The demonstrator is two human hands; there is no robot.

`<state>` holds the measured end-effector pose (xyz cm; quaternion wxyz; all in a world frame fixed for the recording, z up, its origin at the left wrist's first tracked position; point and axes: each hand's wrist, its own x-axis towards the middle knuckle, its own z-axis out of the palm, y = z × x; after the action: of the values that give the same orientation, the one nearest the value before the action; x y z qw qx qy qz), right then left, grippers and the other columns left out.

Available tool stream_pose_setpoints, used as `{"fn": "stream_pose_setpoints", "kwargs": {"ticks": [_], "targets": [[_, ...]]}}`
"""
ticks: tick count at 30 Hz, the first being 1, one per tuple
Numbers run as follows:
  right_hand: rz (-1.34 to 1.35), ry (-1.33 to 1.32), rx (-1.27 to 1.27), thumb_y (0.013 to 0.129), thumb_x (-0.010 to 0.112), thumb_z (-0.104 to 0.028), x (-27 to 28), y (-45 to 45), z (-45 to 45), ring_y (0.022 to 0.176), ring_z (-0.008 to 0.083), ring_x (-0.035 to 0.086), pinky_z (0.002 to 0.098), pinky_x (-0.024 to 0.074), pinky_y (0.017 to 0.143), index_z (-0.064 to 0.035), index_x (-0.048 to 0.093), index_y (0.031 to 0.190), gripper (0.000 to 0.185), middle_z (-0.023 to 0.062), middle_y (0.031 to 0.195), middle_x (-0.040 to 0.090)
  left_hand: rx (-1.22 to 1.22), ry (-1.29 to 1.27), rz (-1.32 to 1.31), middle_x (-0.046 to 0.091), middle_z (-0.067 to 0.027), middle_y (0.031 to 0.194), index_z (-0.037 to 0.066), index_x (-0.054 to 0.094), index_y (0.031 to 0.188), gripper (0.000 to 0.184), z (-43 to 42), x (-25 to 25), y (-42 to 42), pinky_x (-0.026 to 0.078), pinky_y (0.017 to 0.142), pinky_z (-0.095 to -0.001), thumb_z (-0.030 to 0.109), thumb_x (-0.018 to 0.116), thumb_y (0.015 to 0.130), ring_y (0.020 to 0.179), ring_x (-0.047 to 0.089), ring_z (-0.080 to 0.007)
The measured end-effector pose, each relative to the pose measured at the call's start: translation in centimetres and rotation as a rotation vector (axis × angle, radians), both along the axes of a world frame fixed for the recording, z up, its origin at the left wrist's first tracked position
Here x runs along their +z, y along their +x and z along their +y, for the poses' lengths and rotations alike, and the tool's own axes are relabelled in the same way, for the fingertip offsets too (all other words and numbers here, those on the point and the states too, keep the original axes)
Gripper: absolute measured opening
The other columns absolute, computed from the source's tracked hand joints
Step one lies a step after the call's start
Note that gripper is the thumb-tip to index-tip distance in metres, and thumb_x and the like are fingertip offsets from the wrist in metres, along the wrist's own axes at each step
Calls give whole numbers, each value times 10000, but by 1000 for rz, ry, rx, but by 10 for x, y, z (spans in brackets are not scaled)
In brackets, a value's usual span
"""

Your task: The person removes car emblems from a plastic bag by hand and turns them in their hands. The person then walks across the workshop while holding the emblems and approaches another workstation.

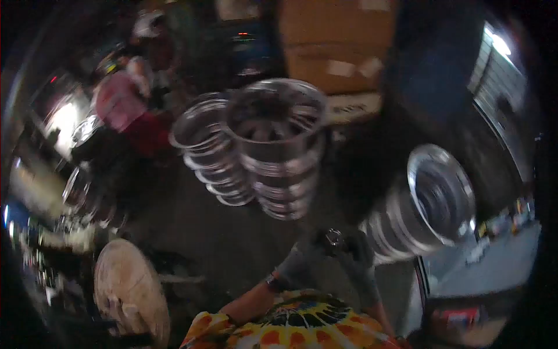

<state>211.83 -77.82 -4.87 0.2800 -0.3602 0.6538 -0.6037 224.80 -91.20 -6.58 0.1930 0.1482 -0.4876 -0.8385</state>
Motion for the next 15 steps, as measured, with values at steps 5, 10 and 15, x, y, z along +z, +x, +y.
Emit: {"fn": "stream_pose_setpoints", "kwargs": {"ticks": [5,10,15], "targets": [[-21,-3,-255,938,698,-69,16,-48,138,1008,149,647,318,531,884,6,538,1328,428,105,1130,674,-262,-722,-11,630,-67,1289,31,561,1390,418,103,1,-82,498,1020,-347,59,581,973,1149,617,-189],[-119,-239,-600,931,677,-48,10,-80,256,1047,134,635,311,516,926,24,545,1334,430,84,1126,679,-491,-720,72,622,-118,1310,1,519,1418,477,204,4,-167,507,1022,-376,63,609,953,1172,617,-217],[-335,-322,-961,960,643,-85,-19,-85,351,1060,136,638,307,517,934,36,556,1333,401,73,1149,680,-940,81,-227,616,-139,1309,13,416,1503,589,304,36,-235,521,1000,-350,35,607,946,1180,608,-205]]}}
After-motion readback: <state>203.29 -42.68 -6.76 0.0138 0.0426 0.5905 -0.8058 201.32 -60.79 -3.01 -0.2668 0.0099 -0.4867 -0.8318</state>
